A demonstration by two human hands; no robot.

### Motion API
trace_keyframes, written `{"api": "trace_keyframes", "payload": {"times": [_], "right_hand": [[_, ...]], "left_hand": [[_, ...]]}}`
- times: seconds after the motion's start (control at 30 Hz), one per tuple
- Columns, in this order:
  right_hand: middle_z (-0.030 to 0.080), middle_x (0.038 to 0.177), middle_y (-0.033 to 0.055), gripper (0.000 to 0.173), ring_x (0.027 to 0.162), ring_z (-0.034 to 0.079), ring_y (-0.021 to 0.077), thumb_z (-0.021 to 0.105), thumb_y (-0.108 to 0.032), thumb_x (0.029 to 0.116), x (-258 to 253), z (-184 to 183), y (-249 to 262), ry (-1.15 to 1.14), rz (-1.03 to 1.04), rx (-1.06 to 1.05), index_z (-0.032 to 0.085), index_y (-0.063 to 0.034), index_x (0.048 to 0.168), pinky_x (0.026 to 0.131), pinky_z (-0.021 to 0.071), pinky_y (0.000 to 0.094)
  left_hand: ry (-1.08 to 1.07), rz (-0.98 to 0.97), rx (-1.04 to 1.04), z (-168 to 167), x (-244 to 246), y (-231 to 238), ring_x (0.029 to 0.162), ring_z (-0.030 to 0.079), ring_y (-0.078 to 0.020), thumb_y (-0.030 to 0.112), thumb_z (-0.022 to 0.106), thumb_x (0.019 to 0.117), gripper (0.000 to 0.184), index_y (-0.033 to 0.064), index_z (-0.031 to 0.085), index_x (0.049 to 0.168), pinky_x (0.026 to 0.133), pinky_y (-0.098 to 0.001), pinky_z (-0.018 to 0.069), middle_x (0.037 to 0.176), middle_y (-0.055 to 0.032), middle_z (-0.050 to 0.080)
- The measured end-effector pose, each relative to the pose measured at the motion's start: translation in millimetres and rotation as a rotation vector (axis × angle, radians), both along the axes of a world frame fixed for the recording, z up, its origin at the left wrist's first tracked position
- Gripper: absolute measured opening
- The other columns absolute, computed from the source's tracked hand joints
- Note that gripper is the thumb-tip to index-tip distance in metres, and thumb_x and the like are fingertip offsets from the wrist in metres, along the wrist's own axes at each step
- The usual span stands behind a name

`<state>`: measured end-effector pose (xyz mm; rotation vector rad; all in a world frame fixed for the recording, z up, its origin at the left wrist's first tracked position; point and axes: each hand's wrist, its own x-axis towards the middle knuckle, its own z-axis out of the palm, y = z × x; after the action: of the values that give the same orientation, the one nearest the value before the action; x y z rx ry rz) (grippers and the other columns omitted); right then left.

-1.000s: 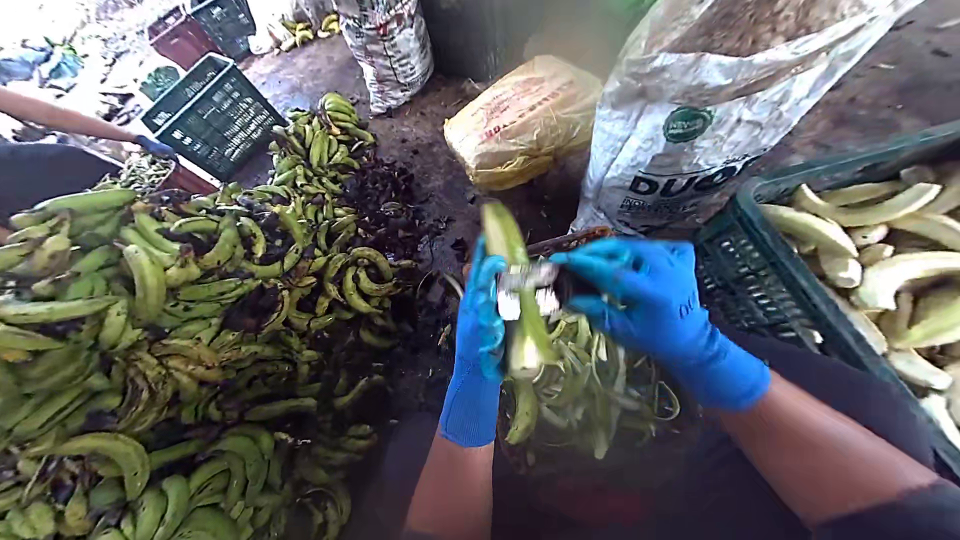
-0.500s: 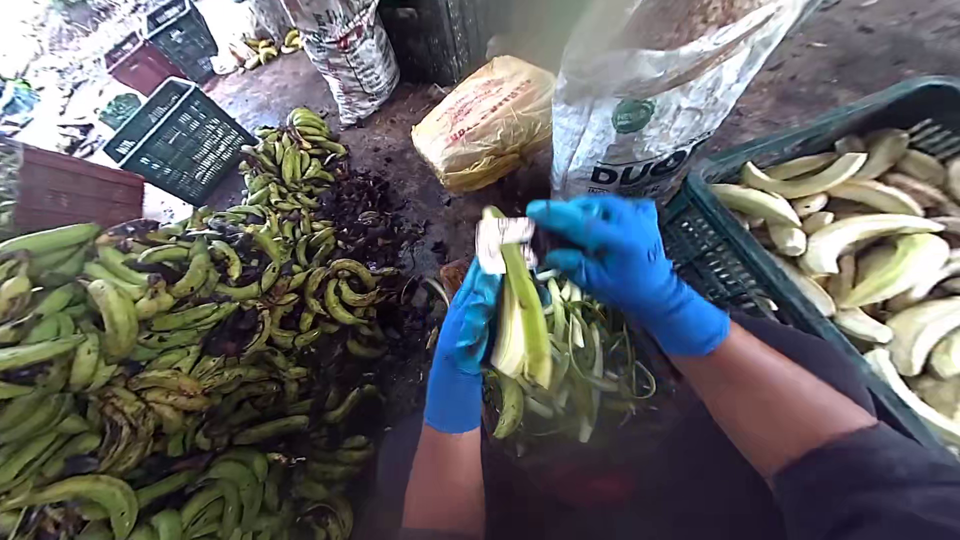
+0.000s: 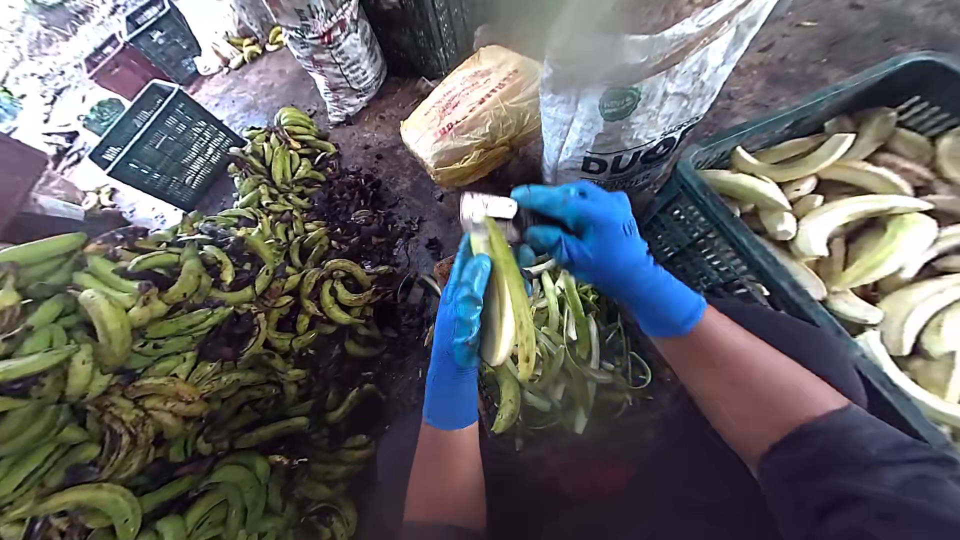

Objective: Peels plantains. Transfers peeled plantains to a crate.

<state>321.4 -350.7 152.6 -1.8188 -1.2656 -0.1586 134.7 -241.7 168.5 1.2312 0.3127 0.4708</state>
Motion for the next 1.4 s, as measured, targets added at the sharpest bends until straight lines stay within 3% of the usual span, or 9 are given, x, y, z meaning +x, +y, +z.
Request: {"api": "trace_keyframes", "payload": {"times": [0.27, 0.43, 0.57, 0.8, 0.97, 1.07, 1.2, 1.27, 1.4], "right_hand": [[0.07, 0.12, 0.0095, 0.046, 0.102, 0.064, 0.0265, 0.051, -0.056, 0.1011, -54.2, -12.4, -24.6, -0.334, 0.077, 0.142, 0.066, -0.0283, 0.135, 0.09, 0.0433, 0.051], [0.073, 0.116, 0.0102, 0.047, 0.098, 0.07, 0.0273, 0.053, -0.053, 0.0995, -23.2, -1.2, -1.2, -0.077, 0.073, 0.067, 0.071, -0.0238, 0.132, 0.077, 0.0528, 0.0543], [0.068, 0.125, 0.0088, 0.051, 0.114, 0.064, 0.0282, 0.05, -0.057, 0.1, 5.6, 4.6, 3.5, 0.295, -0.1, -0.137, 0.065, -0.0267, 0.138, 0.092, 0.0505, 0.0577], [0.073, 0.11, 0.0046, 0.046, 0.095, 0.067, 0.0193, 0.051, -0.061, 0.0994, -46.1, -12.3, -30.7, -0.195, 0.244, 0.079, 0.07, -0.033, 0.132, 0.083, 0.0456, 0.0478], [0.071, 0.121, 0.0129, 0.049, 0.106, 0.067, 0.0317, 0.057, -0.053, 0.0983, -1.2, -8.6, -3.2, 0.071, -0.053, 0.016, 0.069, -0.0222, 0.134, 0.083, 0.051, 0.0585], [0.067, 0.126, 0.0073, 0.044, 0.104, 0.067, 0.0175, 0.06, -0.043, 0.0995, 18.5, -2.3, -5.3, 0.519, -0.106, 0.022, 0.066, -0.0187, 0.136, 0.088, 0.057, 0.0412], [0.069, 0.121, 0.004, 0.04, 0.081, 0.068, 0.0141, 0.045, -0.02, 0.1019, -27.9, 1.4, -25.9, 0.993, 0.52, 0.069, 0.059, -0.0132, 0.139, 0.068, 0.0599, 0.0322], [0.07, 0.117, 0.0045, 0.04, 0.086, 0.069, 0.0122, 0.049, -0.016, 0.0985, -56.4, -2.6, -33.1, 1.08, 0.726, -0.02, 0.063, -0.0089, 0.135, 0.073, 0.0605, 0.0299], [0.066, 0.132, 0.0022, 0.036, 0.119, 0.06, 0.0138, 0.063, -0.034, 0.0976, -37.3, 3.0, -79.5, 0.424, 0.297, -0.125, 0.072, -0.0214, 0.13, 0.099, 0.0519, 0.0384]], "left_hand": [[-0.359, 0.073, -0.611, -0.9, -4.1, 32.0, 0.083, 0.07, -0.0101, 0.047, 0.029, 0.1066, 0.046, 0.017, 0.054, 0.13, 0.068, -0.0249, 0.0598, 0.105, -0.0008, 0.067], [-0.131, 0.039, -0.21, -0.9, -7.1, 6.3, 0.073, 0.068, -0.013, 0.033, 0.045, 0.1034, 0.036, 0.0161, 0.055, 0.134, 0.06, -0.0266, 0.0581, 0.098, -0.0068, 0.07], [-0.078, 0.033, -0.285, -1.2, -2.1, 13.2, 0.07, 0.067, -0.015, 0.033, 0.025, 0.1057, 0.047, 0.0147, 0.051, 0.141, 0.057, -0.0273, 0.0571, 0.107, -0.0121, 0.07], [-0.32, -0.029, -0.523, -9.1, -1.2, 27.2, 0.074, 0.068, -0.0088, 0.043, 0.035, 0.107, 0.043, 0.0169, 0.052, 0.138, 0.059, -0.0214, 0.0567, 0.104, -0.004, 0.069], [-0.19, -0.032, -0.363, -9.6, 2.7, 1.5, 0.076, 0.069, -0.0134, 0.034, 0.05, 0.1037, 0.035, 0.0147, 0.059, 0.131, 0.064, -0.0265, 0.0589, 0.101, -0.009, 0.071], [-0.134, 0.01, -0.287, -8.9, -3.3, 12.2, 0.066, 0.066, -0.0111, 0.04, 0.034, 0.1059, 0.048, 0.0134, 0.055, 0.14, 0.057, -0.0236, 0.0559, 0.094, -0.0085, 0.071], [-0.08, -0.011, -0.179, -22.4, -11.4, 15.5, 0.107, 0.066, -0.0172, 0.037, 0.041, 0.1063, 0.043, 0.0208, 0.05, 0.145, 0.089, -0.0403, 0.0586, 0.128, -0.0039, 0.064], [0.007, -0.058, -0.186, -34.5, -7.4, -0.5, 0.085, 0.068, -0.0073, 0.025, 0.046, 0.1051, 0.03, 0.0188, 0.061, 0.13, 0.073, -0.0259, 0.0592, 0.104, 0.0013, 0.071], [0.405, -0.051, 0.0, -69.4, -19.8, -11.2, 0.091, 0.07, -0.0118, 0.025, 0.038, 0.1093, 0.034, 0.0093, 0.06, 0.129, 0.08, -0.0302, 0.0591, 0.107, -0.0041, 0.072]]}}
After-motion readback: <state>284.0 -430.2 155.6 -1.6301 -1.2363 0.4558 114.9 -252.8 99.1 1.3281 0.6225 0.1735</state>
